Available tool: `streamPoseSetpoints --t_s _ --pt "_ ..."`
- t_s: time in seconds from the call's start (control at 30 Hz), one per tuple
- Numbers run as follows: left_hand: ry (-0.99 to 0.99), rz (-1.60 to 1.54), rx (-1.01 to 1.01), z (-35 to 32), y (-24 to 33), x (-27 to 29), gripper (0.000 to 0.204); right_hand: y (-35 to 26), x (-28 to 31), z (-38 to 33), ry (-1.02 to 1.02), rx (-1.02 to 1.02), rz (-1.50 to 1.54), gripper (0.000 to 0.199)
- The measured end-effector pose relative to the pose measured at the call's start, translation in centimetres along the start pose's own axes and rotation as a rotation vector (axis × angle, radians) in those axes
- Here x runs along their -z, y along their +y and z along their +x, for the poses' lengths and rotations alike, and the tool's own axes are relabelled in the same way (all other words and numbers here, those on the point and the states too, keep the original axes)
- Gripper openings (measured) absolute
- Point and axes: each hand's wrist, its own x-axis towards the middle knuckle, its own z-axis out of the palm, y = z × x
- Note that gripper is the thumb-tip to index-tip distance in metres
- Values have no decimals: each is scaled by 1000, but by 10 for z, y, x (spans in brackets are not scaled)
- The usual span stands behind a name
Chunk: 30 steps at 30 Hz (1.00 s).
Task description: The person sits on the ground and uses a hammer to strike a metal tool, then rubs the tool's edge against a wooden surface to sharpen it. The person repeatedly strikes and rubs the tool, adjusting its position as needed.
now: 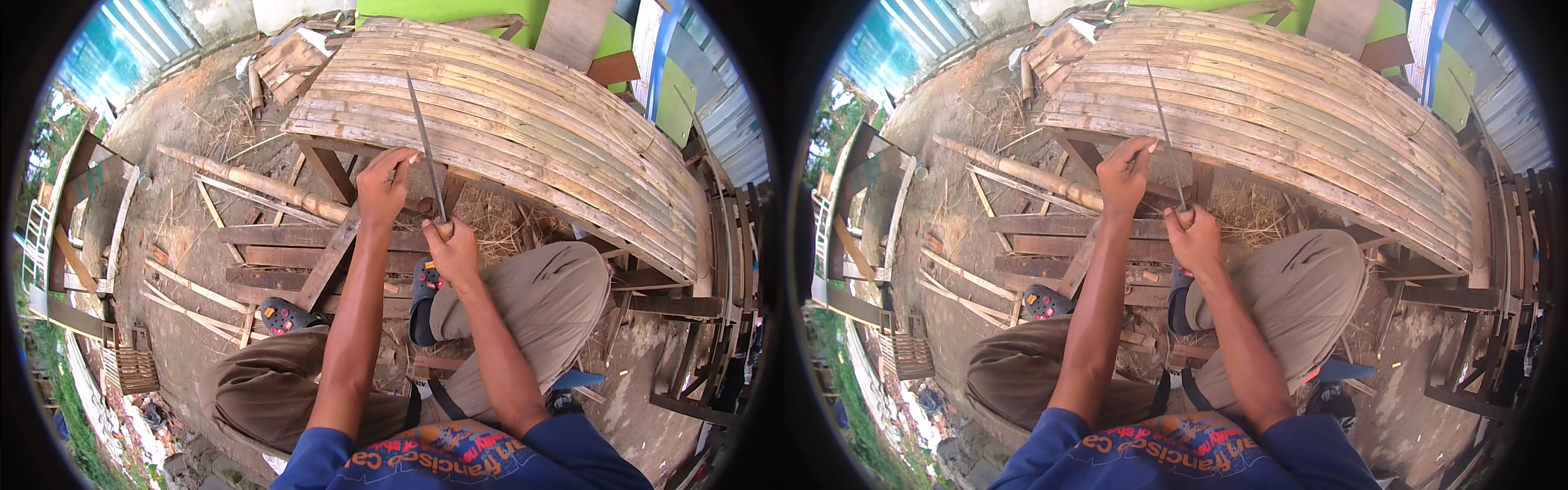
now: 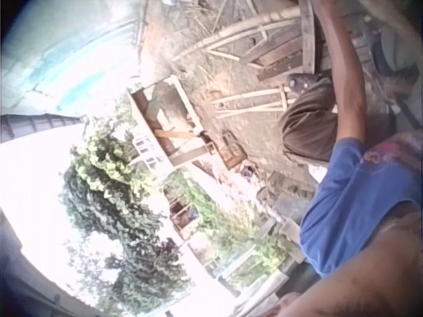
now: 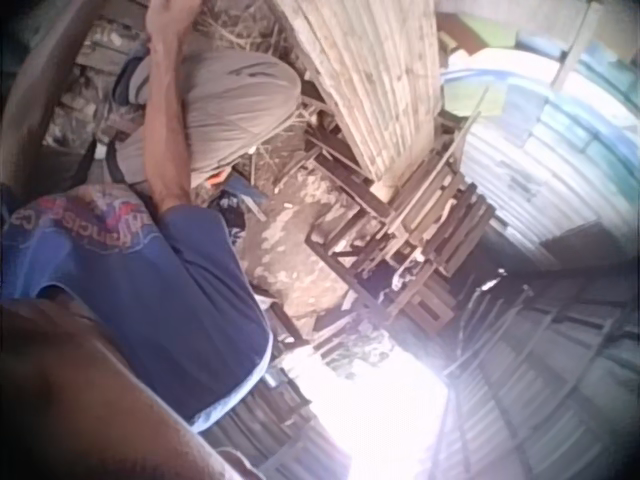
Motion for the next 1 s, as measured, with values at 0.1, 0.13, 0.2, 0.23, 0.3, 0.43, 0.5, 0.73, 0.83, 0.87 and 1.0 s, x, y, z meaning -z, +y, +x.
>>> streamPoseSetpoints --t_s 0.1,0.13,0.2,0.23,0.3,0.43,0.5,0.73,0.83,0.87,1.0 --pt "-14 12 -12 2 0 2 20 -1 3 -3 24 23 78 25" --pt "-21 16 -20 2 0 3 20 -4 5 -2 41 74 83 24" --pt "-17 17 -11 2 -2 3 19 -13 9 -2 45 106 89 24" --pt "-15 18 -7 2 -3 3 19 -13 7 -4 34 75 23 24" --pt "-1 13 -4 2 -4 2 19 -13 5 -7 18 23 -110 24" --pt "-7 -3 -41 3 -3 0 18 -3 5 -10 96 27 86 29" --pt "-12 14 -29 3 -1 1 18 1 6 -9 88 46 59 29" --pt "-7 23 -51 4 1 1 17 9 1 -11 12 20 -19 28" --pt "4 -27 27 2 -4 3 20 7 0 -14 41 21 -23 28" --pt "7 -15 11 2 -5 3 20 6 0 -15 51 14 -27 28" --pt "23 32 -38 1 -5 2 16 1 1 -16 78 43 -24 27"
